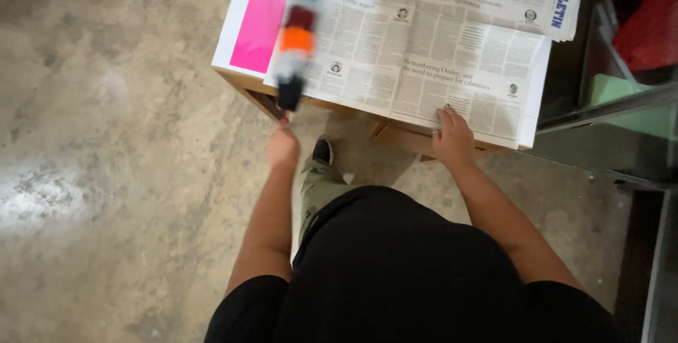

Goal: Dusting individual pages of a stack of newspapers using a feather duster.

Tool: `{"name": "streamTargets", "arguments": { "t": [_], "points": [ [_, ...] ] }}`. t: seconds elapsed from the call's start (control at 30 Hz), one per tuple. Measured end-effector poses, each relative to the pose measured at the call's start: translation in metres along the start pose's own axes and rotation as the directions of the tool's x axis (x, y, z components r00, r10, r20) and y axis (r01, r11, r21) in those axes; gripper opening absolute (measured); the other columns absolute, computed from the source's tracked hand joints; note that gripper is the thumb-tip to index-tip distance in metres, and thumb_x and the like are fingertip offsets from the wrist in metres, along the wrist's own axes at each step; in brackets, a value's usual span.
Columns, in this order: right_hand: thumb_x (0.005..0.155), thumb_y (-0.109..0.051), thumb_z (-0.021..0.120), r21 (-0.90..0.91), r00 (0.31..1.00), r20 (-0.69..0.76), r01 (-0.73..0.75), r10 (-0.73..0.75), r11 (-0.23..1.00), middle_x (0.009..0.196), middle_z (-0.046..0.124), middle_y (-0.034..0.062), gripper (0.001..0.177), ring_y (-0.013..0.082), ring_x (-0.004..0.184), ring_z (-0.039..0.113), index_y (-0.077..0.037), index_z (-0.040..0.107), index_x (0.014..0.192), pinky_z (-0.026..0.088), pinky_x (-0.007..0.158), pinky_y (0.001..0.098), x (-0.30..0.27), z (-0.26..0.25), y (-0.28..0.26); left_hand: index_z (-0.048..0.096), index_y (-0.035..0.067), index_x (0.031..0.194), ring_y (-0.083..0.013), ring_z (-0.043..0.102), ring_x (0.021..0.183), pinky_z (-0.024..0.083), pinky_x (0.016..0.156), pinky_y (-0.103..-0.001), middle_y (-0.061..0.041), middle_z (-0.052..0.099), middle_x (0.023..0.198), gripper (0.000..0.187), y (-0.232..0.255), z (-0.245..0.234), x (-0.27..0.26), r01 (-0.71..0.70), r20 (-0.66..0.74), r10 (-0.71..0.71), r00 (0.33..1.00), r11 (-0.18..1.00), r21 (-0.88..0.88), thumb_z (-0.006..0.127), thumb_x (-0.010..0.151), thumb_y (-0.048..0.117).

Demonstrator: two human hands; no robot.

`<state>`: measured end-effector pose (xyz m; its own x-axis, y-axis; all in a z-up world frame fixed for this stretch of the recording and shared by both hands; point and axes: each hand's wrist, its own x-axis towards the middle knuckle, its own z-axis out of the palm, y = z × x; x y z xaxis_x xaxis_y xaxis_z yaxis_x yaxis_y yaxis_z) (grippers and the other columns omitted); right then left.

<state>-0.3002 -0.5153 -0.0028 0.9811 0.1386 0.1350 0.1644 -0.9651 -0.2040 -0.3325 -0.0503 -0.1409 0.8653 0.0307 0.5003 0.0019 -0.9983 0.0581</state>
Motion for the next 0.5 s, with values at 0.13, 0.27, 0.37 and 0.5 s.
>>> {"name": "streamTargets", "arguments": {
  "t": [0.13,0.27,0.37,0.5],
  "points": [
    [0.093,-0.025,0.064,-0.004,0.999,0.036,-0.007,0.007,1.0,0.148,0.058,0.0126,0.053,0.0299,0.14,0.053,-0.013,0.059,0.144,0.045,0.113,0.045,0.001,0.007,0.008,0.05,0.012,0.107,-0.0458,0.073,0.072,0.057,0.059,-0.057,-0.017,0.069,0.076,0.028,0.007,-0.094,0.054,0.516,0.396,-0.429,0.812,0.845,-0.143,0.036,0.106,0.036],
    [0.093,-0.025,0.063,-0.017,1.0,0.03,0.005,-0.005,1.0,0.136,0.062,0.0152,0.047,0.0337,0.128,0.06,-0.009,0.063,0.138,0.052,0.103,0.0442,0.014,0.007,0.008,0.045,0.01,0.133,-0.0382,0.072,0.068,0.055,0.057,-0.049,-0.014,0.065,0.077,0.037,0.07,-0.102,0.05,0.279,0.284,-0.2,0.938,0.92,-0.274,0.041,0.098,0.022],
    [0.093,-0.022,0.065,-0.035,0.999,-0.034,0.031,-0.033,0.999,0.126,0.065,0.0171,0.044,0.0361,0.12,0.064,-0.007,0.065,0.134,0.054,0.1,0.0449,0.024,-0.001,0.001,0.041,0.012,0.141,-0.0391,0.072,0.074,0.056,0.062,-0.051,-0.016,0.065,0.084,0.044,0.092,-0.06,0.048,0.264,0.487,-0.121,0.865,0.935,-0.237,0.037,0.099,0.023],
    [0.091,-0.017,0.067,-0.019,0.995,-0.099,0.033,-0.035,0.999,0.136,0.062,0.021,0.047,0.0404,0.13,0.058,-0.004,0.064,0.136,0.049,0.105,0.0512,0.024,-0.023,-0.016,0.032,0.024,0.158,-0.052,0.069,0.097,0.055,0.083,-0.064,-0.029,0.07,0.103,0.067,0.064,-0.112,0.065,0.523,0.644,-0.201,0.738,0.773,-0.358,0.056,0.095,0.029]
  ]
}}
